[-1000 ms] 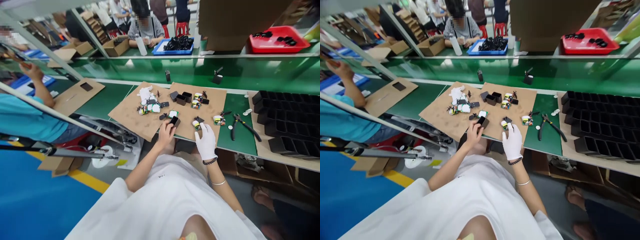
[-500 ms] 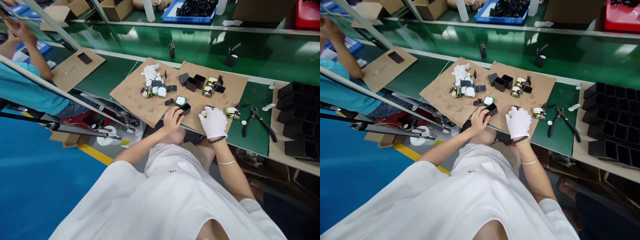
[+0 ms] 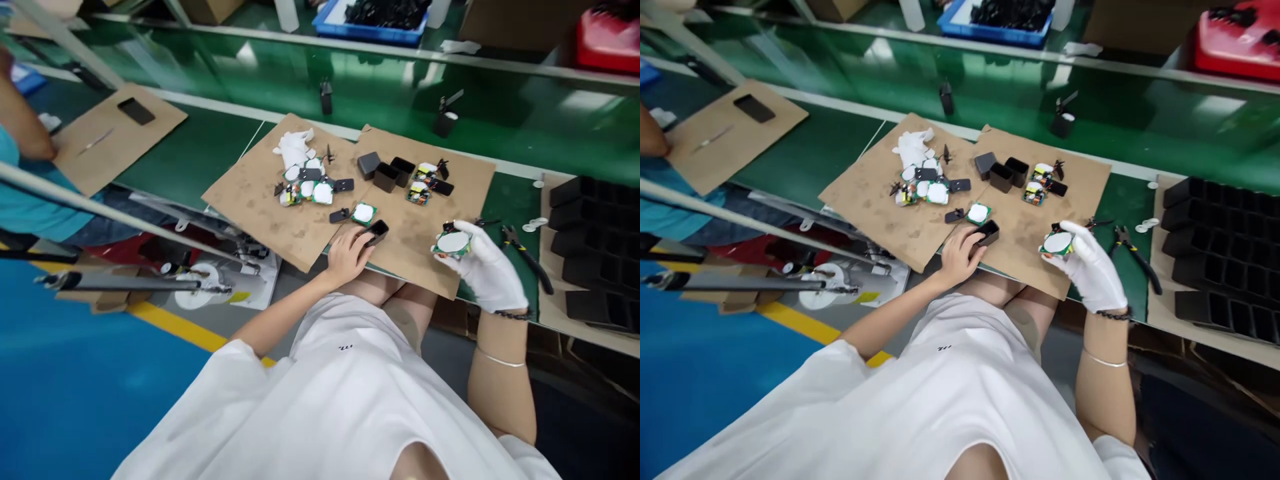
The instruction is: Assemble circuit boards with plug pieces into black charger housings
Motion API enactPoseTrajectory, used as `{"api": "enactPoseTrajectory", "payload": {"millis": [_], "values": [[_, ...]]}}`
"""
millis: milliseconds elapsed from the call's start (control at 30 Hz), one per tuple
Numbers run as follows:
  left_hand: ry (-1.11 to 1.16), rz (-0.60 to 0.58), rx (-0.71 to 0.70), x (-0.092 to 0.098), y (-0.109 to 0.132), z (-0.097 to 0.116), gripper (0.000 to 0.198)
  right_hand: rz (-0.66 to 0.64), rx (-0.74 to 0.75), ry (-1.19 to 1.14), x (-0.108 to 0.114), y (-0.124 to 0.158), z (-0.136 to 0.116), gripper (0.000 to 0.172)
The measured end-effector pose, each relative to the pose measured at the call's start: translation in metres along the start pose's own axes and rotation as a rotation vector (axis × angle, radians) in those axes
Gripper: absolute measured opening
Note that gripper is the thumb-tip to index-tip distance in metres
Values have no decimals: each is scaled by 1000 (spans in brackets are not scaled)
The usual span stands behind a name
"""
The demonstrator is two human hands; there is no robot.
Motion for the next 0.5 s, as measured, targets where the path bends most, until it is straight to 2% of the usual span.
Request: {"api": "enactPoseTrajectory", "payload": {"millis": [100, 200, 333, 400, 500], "values": [[21, 33, 2, 5, -2, 1, 29, 104, -2, -145, 7, 14, 23, 40], [75, 55, 77, 5, -5, -5, 31, 147, -19, -238, 3, 24, 40, 47], [182, 119, 161, 7, -3, -13, 58, 155, -50, -319, -13, 32, 50, 56], [198, 85, 157, 7, -2, -12, 66, 167, -63, -330, -19, 33, 55, 56], [197, -90, 99, 6, -4, -7, 66, 195, -79, -322, -24, 32, 62, 53]]}}
Point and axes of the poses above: each hand's wrist, its own y-axis away from the middle knuckle, its own x-axis out of the back of the hand, z = x × y, the point moved 8 cm from there along -y, towards the middle knuckle, and after that the axes turned 1 degree about y, right-handed, at the moved point
